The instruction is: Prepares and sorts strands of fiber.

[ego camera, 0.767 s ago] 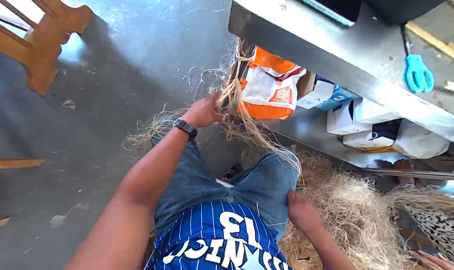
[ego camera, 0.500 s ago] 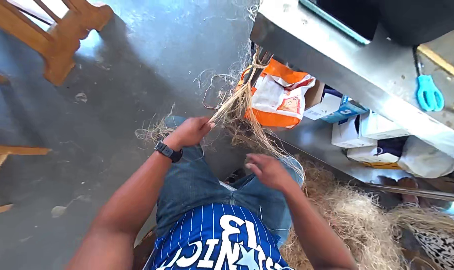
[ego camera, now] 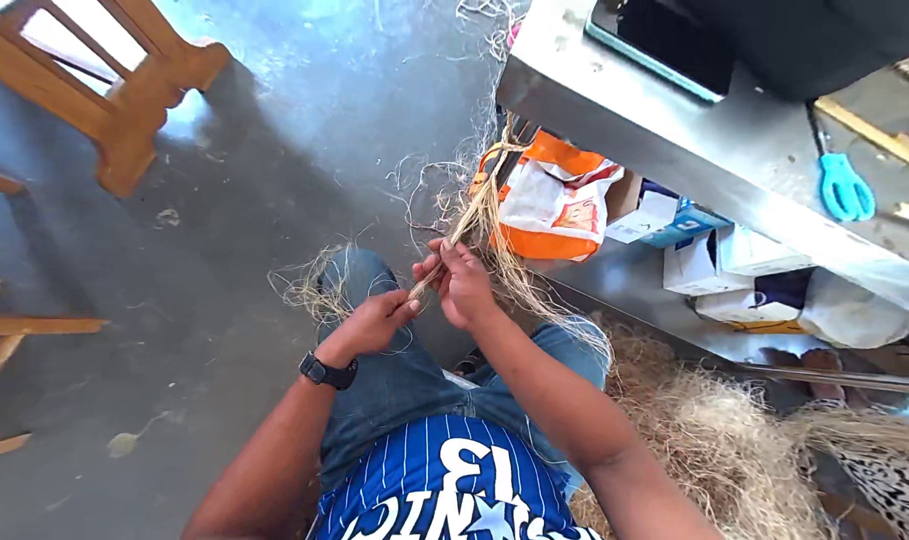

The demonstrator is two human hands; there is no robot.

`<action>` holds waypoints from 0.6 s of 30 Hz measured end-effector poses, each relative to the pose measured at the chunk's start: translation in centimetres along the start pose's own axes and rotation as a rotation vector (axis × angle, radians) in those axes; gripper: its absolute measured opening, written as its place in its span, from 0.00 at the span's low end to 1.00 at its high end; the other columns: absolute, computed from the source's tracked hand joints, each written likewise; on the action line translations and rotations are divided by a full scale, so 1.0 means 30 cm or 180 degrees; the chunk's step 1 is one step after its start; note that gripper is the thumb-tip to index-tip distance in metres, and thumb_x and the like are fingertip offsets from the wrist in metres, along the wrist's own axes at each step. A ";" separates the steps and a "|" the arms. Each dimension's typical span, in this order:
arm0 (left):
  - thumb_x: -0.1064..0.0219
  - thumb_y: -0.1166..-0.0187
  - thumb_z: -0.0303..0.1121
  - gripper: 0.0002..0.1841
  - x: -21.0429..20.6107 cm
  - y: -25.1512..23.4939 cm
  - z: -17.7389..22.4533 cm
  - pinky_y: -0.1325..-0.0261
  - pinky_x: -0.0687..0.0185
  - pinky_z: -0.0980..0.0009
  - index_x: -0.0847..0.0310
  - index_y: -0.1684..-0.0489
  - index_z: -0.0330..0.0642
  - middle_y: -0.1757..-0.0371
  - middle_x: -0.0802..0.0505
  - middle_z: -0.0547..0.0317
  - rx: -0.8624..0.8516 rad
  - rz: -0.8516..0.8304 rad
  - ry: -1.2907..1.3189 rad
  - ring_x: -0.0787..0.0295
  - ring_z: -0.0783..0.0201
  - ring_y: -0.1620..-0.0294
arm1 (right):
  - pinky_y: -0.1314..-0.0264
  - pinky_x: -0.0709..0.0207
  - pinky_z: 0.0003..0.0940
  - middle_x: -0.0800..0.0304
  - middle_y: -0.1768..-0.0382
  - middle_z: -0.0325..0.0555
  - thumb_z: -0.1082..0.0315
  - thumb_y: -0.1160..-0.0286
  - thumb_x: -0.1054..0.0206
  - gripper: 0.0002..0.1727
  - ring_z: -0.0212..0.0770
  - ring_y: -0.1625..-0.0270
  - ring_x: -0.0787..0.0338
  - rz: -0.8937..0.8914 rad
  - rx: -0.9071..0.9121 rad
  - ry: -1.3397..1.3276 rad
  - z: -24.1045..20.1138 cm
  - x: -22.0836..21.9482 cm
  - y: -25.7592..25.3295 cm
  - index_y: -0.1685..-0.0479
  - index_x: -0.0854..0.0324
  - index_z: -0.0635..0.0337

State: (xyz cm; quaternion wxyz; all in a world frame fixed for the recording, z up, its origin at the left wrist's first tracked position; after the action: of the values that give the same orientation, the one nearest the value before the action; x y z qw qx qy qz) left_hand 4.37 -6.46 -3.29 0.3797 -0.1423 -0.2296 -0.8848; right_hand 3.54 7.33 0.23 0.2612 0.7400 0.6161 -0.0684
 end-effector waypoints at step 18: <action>0.40 0.10 0.35 0.11 0.124 -0.355 0.296 0.60 0.07 0.62 0.19 0.48 0.36 0.64 0.08 0.53 0.0078 0.0226 0.1342 0.08 0.61 0.68 | 0.34 0.18 0.37 0.03 0.50 0.44 0.64 0.07 0.46 0.17 0.34 0.44 0.08 -0.0701 -0.0453 0.1704 0.281 0.045 0.194 0.43 0.13 0.63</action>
State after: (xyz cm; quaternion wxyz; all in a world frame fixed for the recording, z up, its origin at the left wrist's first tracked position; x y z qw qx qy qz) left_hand -5.30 2.31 2.70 0.4520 0.0425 -0.1507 -0.8782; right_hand 11.21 3.93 -5.79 0.1316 0.6402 0.7429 0.1446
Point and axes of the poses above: each hand's wrist, its own y-axis away from the middle knuckle, its own x-axis out of the back of the hand, z = x × y, the point moved 10 cm from there along -y, towards the middle knuckle
